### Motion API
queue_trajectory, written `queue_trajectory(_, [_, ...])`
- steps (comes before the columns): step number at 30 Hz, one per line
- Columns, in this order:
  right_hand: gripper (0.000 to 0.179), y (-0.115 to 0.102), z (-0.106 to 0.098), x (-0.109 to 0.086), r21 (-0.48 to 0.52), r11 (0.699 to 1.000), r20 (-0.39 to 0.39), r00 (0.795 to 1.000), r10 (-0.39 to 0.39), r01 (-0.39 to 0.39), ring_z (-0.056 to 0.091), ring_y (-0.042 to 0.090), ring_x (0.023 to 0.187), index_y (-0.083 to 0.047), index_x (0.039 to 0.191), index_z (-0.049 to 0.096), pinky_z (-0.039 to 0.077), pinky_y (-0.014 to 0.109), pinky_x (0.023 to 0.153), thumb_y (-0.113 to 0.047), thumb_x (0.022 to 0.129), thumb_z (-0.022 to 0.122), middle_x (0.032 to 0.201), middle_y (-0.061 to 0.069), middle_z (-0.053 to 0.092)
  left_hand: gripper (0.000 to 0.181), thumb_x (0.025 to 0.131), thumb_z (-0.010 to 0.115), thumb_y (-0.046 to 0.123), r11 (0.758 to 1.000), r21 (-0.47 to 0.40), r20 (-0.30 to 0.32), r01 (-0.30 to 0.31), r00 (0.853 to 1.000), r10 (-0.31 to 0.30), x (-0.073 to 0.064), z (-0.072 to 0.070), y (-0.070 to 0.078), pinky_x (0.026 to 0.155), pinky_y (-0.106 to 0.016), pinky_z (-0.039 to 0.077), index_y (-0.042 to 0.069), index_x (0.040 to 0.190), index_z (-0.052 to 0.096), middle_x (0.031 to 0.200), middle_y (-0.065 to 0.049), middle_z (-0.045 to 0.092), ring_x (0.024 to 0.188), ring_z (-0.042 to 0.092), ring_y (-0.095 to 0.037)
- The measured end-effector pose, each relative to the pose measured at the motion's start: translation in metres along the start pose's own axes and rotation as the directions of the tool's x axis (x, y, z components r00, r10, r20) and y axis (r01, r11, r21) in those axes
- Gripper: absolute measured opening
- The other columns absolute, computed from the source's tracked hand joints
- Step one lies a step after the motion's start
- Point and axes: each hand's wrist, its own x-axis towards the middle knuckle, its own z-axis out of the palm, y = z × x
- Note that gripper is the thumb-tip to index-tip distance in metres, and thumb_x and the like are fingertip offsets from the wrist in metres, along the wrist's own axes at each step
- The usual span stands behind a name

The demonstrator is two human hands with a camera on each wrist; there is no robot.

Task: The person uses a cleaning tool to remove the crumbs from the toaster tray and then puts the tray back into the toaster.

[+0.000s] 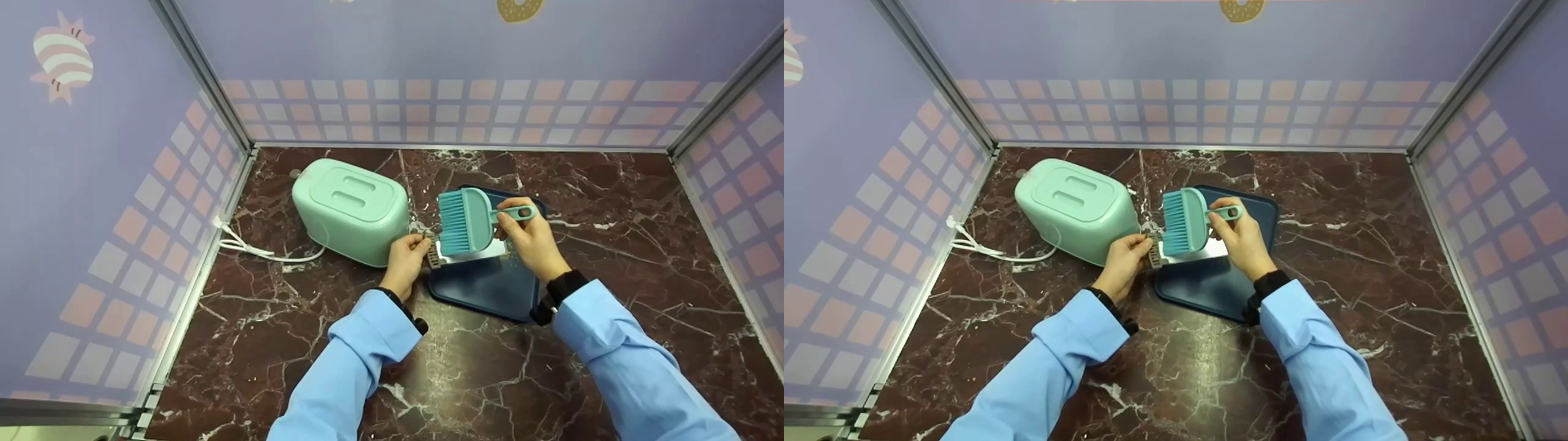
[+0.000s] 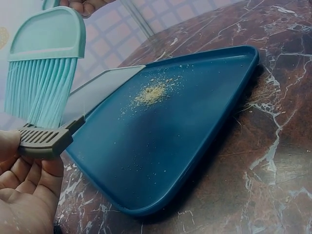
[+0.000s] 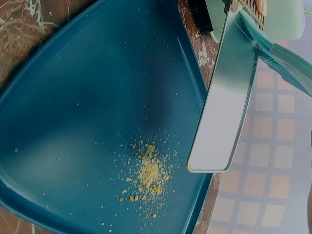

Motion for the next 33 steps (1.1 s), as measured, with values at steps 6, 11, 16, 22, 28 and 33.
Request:
queue_trajectory(6, [0.029,-0.005,-0.006,-0.001,-0.026,1.000,-0.041,0.999,0.014,-0.015,0.062,0.012,0.077,0.009,0.129,0.046,0.052,0.024,0.072,-0.008,0.107,0.052,0.097,0.036,0.059,0.018,0.103,0.061,0.008,1.000,0.006,-0.011,0.016,1.000,-0.016,-0.001,-0.002,0.002,0.072,-0.024,0.047,-0.005,0.112,0.069,0.097,-0.006,0.063,0.085,0.056,-0.014])
queue_trajectory(11, [0.026,-0.019,-0.011,-0.005,-0.041,0.999,-0.082,0.997,-0.006,0.003,0.064,0.013,0.074,0.012,0.126,0.047,0.053,0.022,0.070,-0.005,0.107,0.052,0.094,0.034,0.060,0.019,0.103,0.060,0.008,1.000,-0.013,-0.013,0.025,1.000,-0.025,-0.001,-0.003,0.002,0.072,-0.024,0.048,-0.004,0.114,0.069,0.097,-0.006,0.064,0.086,0.057,-0.014])
queue_trajectory(16, [0.027,-0.021,-0.019,-0.007,-0.068,0.998,-0.105,0.994,-0.023,0.016,0.063,0.016,0.073,0.013,0.126,0.045,0.052,0.020,0.069,-0.006,0.108,0.050,0.092,0.035,0.060,0.021,0.104,0.059,0.008,0.999,-0.020,-0.011,0.028,1.000,-0.028,0.000,-0.003,0.003,0.073,-0.024,0.048,-0.006,0.117,0.067,0.096,-0.006,0.063,0.086,0.057,-0.013])
queue_trajectory(22, [0.031,-0.017,-0.028,-0.008,-0.087,0.996,-0.141,0.990,0.017,-0.030,0.060,0.017,0.074,0.011,0.130,0.044,0.050,0.025,0.070,-0.012,0.109,0.048,0.092,0.032,0.057,0.021,0.104,0.059,0.009,0.999,-0.021,-0.010,0.032,0.999,-0.032,0.000,-0.005,0.004,0.072,-0.023,0.048,-0.006,0.117,0.067,0.095,-0.006,0.062,0.084,0.057,-0.013])
queue_trajectory(28, [0.031,-0.018,-0.035,-0.011,-0.170,0.984,-0.186,0.982,0.022,-0.055,0.060,0.014,0.072,0.010,0.130,0.046,0.050,0.020,0.066,-0.014,0.109,0.048,0.093,0.030,0.059,0.023,0.104,0.058,0.009,1.000,0.006,-0.021,0.024,0.999,-0.024,0.001,-0.007,0.003,0.073,-0.023,0.047,-0.007,0.119,0.066,0.097,-0.006,0.063,0.086,0.056,-0.013])
queue_trajectory(33, [0.029,-0.017,-0.040,-0.012,-0.220,0.974,-0.231,0.973,0.002,-0.054,0.055,0.002,0.065,0.010,0.128,0.048,0.048,0.021,0.059,-0.012,0.109,0.049,0.090,0.032,0.060,0.023,0.103,0.060,0.009,0.999,0.051,-0.042,0.002,0.999,0.000,0.002,-0.008,0.003,0.080,-0.026,0.048,-0.007,0.118,0.067,0.103,-0.009,0.066,0.093,0.057,-0.015])
